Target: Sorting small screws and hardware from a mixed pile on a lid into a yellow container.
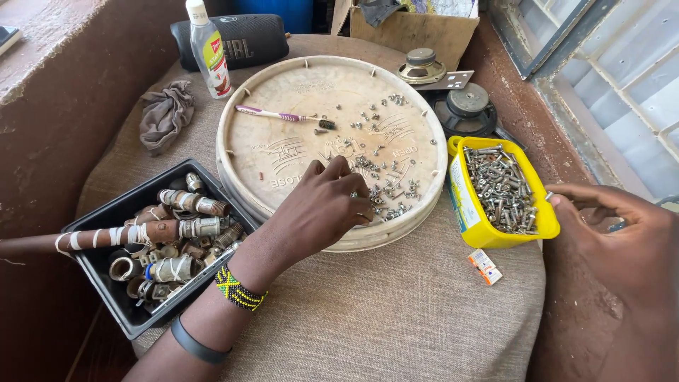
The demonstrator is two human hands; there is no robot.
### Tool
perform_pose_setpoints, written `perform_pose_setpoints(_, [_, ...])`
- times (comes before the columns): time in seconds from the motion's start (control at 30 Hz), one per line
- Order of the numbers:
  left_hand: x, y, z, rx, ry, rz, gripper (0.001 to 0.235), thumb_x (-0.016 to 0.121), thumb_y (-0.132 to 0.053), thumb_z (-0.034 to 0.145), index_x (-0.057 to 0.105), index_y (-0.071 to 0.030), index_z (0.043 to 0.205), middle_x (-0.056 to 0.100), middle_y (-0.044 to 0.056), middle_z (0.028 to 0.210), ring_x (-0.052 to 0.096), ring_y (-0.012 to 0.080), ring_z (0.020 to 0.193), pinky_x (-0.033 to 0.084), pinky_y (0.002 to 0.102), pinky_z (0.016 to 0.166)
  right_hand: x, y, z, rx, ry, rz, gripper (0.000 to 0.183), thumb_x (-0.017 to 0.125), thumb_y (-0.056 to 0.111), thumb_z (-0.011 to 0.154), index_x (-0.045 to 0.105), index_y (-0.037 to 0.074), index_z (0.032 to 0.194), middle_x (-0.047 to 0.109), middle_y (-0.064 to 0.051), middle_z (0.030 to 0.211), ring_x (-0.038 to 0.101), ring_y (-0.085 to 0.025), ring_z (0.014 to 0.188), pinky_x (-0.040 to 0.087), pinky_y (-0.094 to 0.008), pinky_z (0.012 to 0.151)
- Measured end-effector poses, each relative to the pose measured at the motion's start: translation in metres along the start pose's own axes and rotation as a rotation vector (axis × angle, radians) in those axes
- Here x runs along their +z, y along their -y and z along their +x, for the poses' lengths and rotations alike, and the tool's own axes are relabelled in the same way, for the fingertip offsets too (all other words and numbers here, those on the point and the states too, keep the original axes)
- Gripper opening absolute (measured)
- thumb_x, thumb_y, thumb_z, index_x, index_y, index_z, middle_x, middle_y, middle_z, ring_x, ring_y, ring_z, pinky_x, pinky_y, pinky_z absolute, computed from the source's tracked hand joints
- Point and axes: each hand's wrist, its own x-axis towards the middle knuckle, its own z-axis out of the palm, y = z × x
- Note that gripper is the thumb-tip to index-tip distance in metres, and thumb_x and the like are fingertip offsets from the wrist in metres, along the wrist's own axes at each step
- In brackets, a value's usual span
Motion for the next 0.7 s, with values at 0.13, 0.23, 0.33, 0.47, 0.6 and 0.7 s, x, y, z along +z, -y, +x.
perform_pose_setpoints(0.13, [0.011, 0.006, -0.001, -0.002, 0.003, 0.061, 0.005, 0.072, -0.03, 0.087, 0.073, -0.026, 0.085, 0.071, -0.007, 0.102, 0.051, 0.0265, 0.105, 0.04, 0.048, 0.08, -0.007, -0.006, 0.001, -0.026, 0.028, -0.031, 0.015, 0.077, 0.004, 0.104, 0.079, 0.003, 0.119, 0.075, -0.009, 0.106, 0.062, -0.013, 0.082, 0.054, -0.028, 0.08])
perform_pose_setpoints(0.23, [0.011, 0.004, 0.0, -0.042, 0.024, 0.007, 0.003, 0.073, -0.027, 0.082, 0.075, -0.029, 0.08, 0.07, -0.009, 0.1, 0.051, 0.024, 0.102, 0.035, 0.046, 0.079, -0.006, 0.001, 0.004, 0.044, 0.074, -0.039, 0.016, 0.076, 0.009, 0.1, 0.08, 0.01, 0.116, 0.076, 0.0, 0.105, 0.054, -0.006, 0.076, 0.048, -0.022, 0.075])
perform_pose_setpoints(0.33, [0.01, 0.001, 0.001, -0.067, 0.043, 0.001, 0.005, 0.073, -0.03, 0.086, 0.072, -0.026, 0.082, 0.069, -0.006, 0.103, 0.051, 0.0238, 0.104, 0.037, 0.045, 0.082, -0.001, 0.02, 0.007, 0.121, 0.081, -0.102, 0.023, 0.082, 0.02, 0.093, 0.082, 0.019, 0.116, 0.072, 0.004, 0.085, 0.043, -0.009, 0.058, 0.034, -0.023, 0.052])
perform_pose_setpoints(0.47, [0.004, -0.004, 0.003, -0.125, 0.139, -0.008, 0.012, 0.07, -0.034, 0.091, 0.07, -0.022, 0.09, 0.065, -0.002, 0.104, 0.048, 0.0221, 0.103, 0.036, 0.044, 0.088, 0.014, 0.047, 0.017, -0.177, 0.109, -0.031, 0.013, 0.078, 0.014, 0.09, 0.082, 0.016, 0.103, 0.079, -0.001, 0.109, 0.057, -0.011, 0.07, 0.046, -0.026, 0.07])
perform_pose_setpoints(0.6, [0.004, -0.003, 0.003, -0.187, 0.213, -0.048, 0.012, 0.065, -0.03, 0.095, 0.071, -0.02, 0.097, 0.062, 0.003, 0.108, 0.048, 0.0241, 0.105, 0.037, 0.046, 0.09, 0.037, 0.08, 0.031, -0.413, 0.23, 0.095, 0.015, 0.079, 0.018, 0.086, 0.082, 0.015, 0.1, 0.081, -0.002, 0.102, 0.077, -0.015, 0.092, 0.058, -0.031, 0.089])
perform_pose_setpoints(0.7, [0.007, -0.003, 0.001, -0.163, 0.19, -0.023, 0.009, 0.059, -0.022, 0.094, 0.067, -0.019, 0.096, 0.061, 0.004, 0.103, 0.048, 0.0248, 0.1, 0.036, 0.045, 0.086, 0.059, 0.105, 0.041, -0.527, 0.281, 0.145, 0.014, 0.078, 0.017, 0.088, 0.082, 0.016, 0.101, 0.082, -0.001, 0.097, 0.077, -0.014, 0.086, 0.057, -0.03, 0.081])
